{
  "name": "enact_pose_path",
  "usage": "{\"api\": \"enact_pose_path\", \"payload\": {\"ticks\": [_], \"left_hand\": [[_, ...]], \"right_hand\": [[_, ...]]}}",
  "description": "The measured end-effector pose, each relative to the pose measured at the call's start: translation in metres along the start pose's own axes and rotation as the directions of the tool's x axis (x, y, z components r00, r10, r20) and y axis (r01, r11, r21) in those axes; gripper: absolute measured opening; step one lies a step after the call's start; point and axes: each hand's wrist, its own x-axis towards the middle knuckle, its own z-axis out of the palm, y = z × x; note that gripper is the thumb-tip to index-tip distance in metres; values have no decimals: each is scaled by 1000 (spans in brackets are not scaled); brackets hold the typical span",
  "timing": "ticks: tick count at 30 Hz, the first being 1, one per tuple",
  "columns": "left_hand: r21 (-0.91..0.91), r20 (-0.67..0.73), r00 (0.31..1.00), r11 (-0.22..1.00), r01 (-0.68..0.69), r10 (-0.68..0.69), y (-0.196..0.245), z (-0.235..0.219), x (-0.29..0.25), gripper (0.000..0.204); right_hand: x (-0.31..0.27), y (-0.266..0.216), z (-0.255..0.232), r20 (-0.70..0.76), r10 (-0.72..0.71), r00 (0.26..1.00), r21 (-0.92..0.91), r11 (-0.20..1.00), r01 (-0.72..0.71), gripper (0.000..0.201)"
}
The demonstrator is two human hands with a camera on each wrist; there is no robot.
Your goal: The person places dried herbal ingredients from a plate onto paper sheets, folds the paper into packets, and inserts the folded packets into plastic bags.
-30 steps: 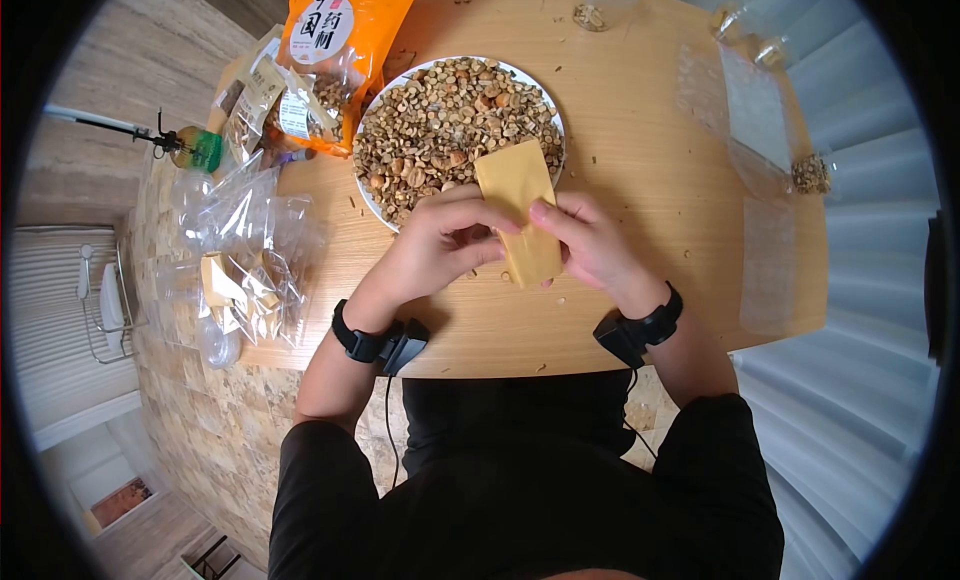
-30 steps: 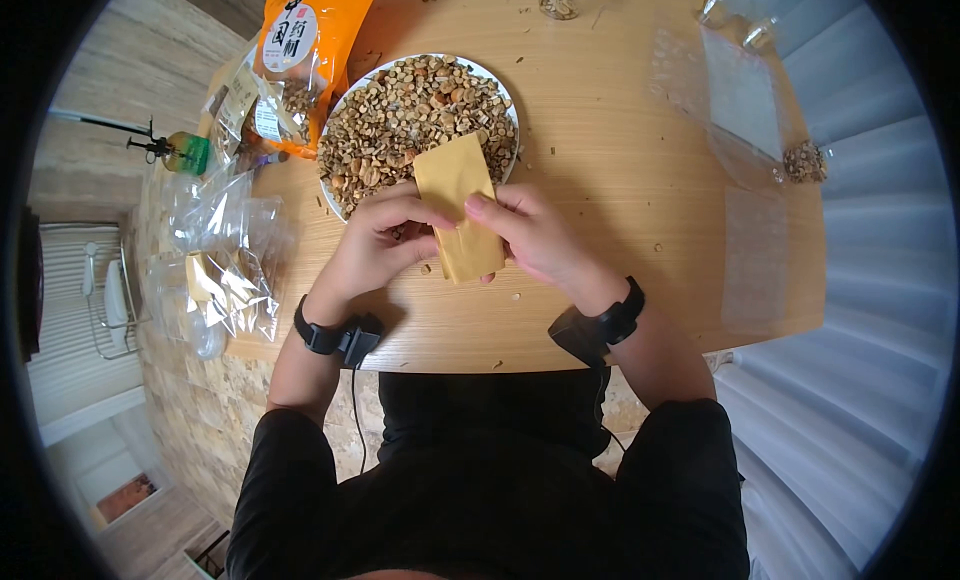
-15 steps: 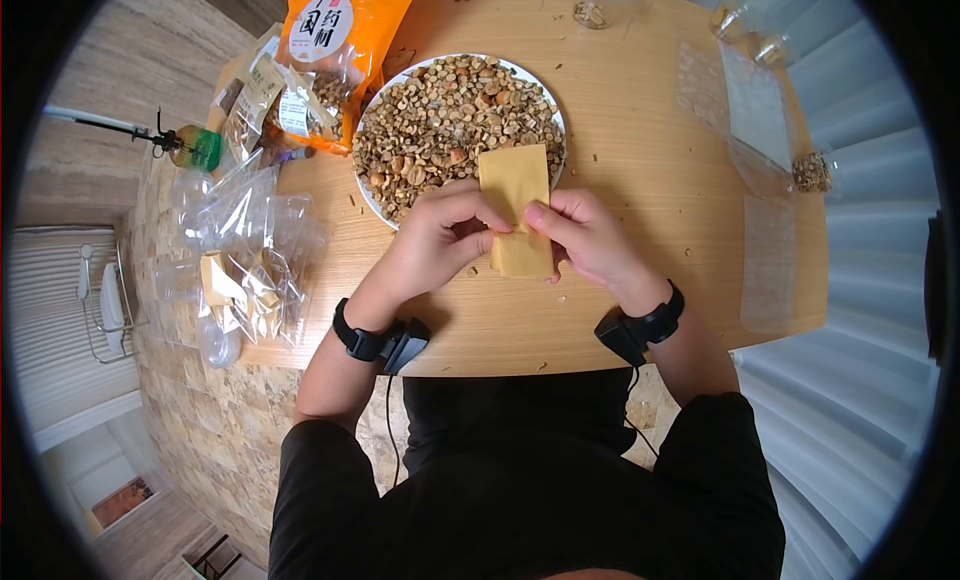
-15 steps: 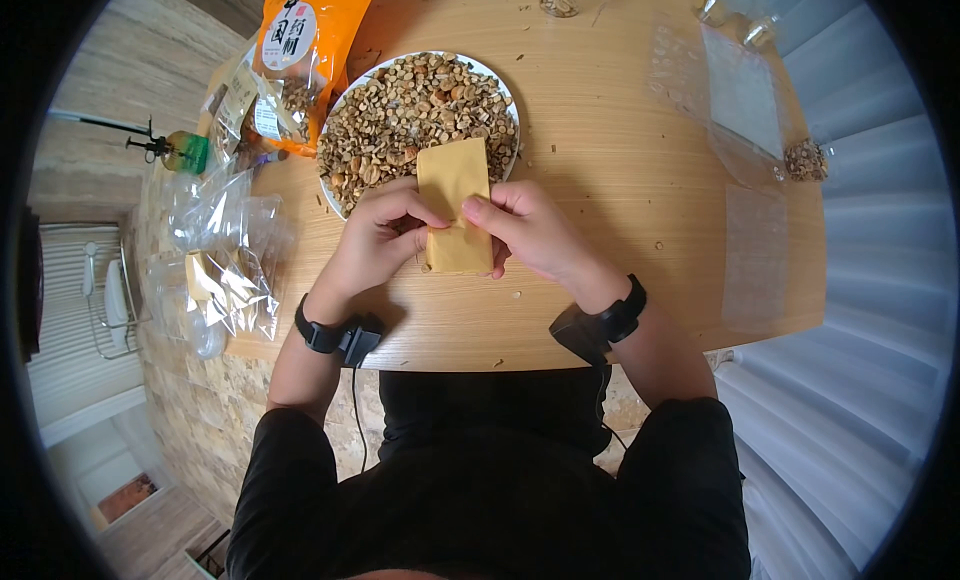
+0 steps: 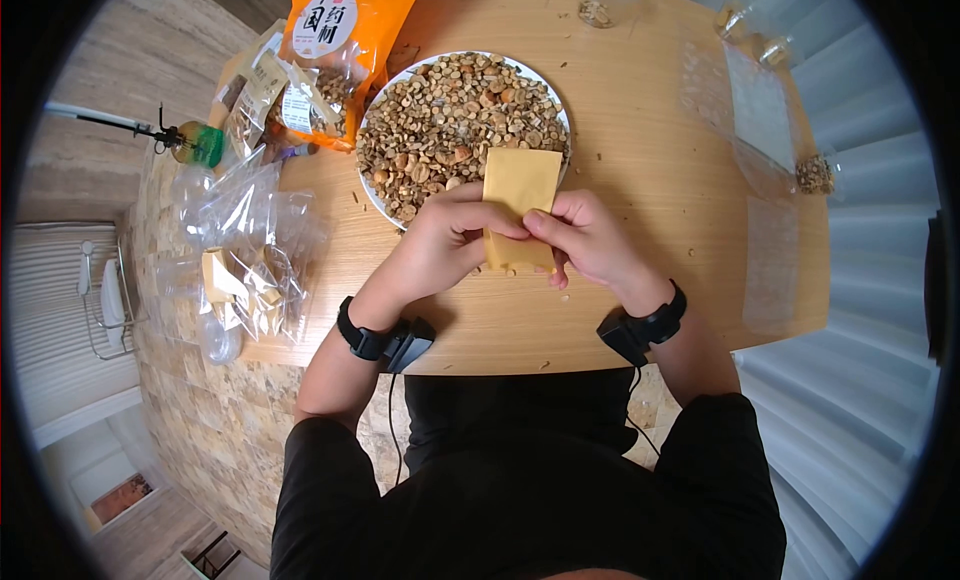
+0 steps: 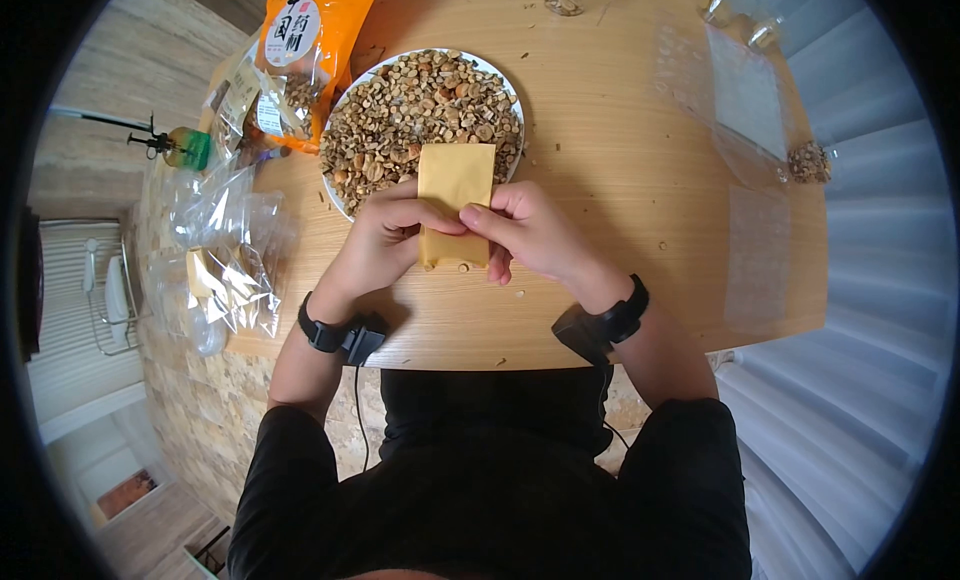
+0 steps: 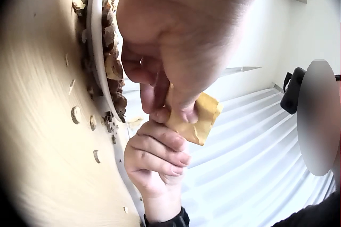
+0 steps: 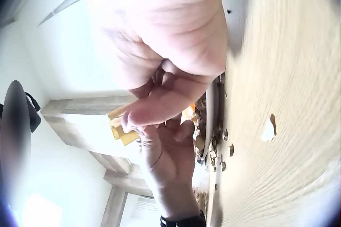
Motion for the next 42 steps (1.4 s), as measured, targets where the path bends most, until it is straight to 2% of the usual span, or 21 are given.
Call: {"api": "enact_pose_path", "payload": {"ticks": [2,4,7,11,13,16,19,21,22,23,24,26,29,31,32,34,36,38,39,41,42], "left_hand": [[-15,-11,1000,1000,24,-25,0,0,0,15],[53,-48,999,998,28,-26,-2,-2,-1,10],[46,-59,997,998,47,-44,1,-1,0,4],[35,-100,991,995,94,-90,-2,1,-4,9],[-23,-178,963,979,203,-204,-6,4,-6,12],[-100,-206,940,961,256,-272,-3,8,-7,14],[-69,-249,934,966,248,-258,-1,6,-5,14],[-48,-236,940,969,241,-245,-7,4,-6,12],[-27,-221,947,972,233,-233,-8,4,-6,14],[-28,-222,947,972,233,-234,-8,6,-6,14],[-88,-274,938,977,196,-213,-2,11,-3,21],[-147,-324,925,976,158,-198,2,13,-1,30],[-204,-282,935,965,162,-216,3,8,-1,42],[-323,-140,912,889,326,-385,5,3,-1,34],[-323,-140,912,889,326,-385,3,2,0,34],[-478,-190,871,817,321,-453,-2,-1,2,26],[-455,-251,871,846,279,-422,-1,-1,0,18],[-523,-67,880,768,370,-469,-1,-7,-4,22],[-523,-65,881,767,370,-469,1,-5,-4,22],[-334,59,907,848,411,-416,6,-3,-6,31],[-335,61,907,847,412,-417,9,-3,-4,31]], "right_hand": [[1,1,0,2,-2,1000,-6,1000,2,27],[-1,-2,0,3,-4,1000,-12,1000,4,27],[-3,-8,1,13,50,999,-15,999,-50,28],[-3,-8,-1,64,80,995,14,997,-81,22],[-3,-11,-1,101,85,991,36,995,-89,20],[-4,-10,0,127,95,987,32,994,-100,20],[-5,-3,0,86,65,994,125,989,-76,24],[-6,-6,0,159,36,987,323,943,-86,30],[-6,-7,0,160,37,986,322,943,-88,30],[-6,-8,-1,172,12,985,57,998,-22,34],[-6,-10,-1,190,-9,982,-211,976,50,37],[-5,-10,3,143,16,990,-181,984,10,37],[-5,-8,3,90,29,996,-122,992,-18,38],[-5,-6,0,83,15,996,-98,995,-6,38],[-6,-4,-1,134,-24,991,-60,998,32,38],[-7,-4,-4,184,-65,981,-22,997,70,39],[-7,-4,-5,168,-62,984,-51,996,72,40],[-6,-6,-4,139,-52,989,-88,994,64,41],[-6,-6,-4,111,-42,993,-127,990,56,42],[-6,-8,-3,89,-27,996,-178,983,43,42],[-6,-8,-3,68,-13,998,-229,973,28,42]]}}
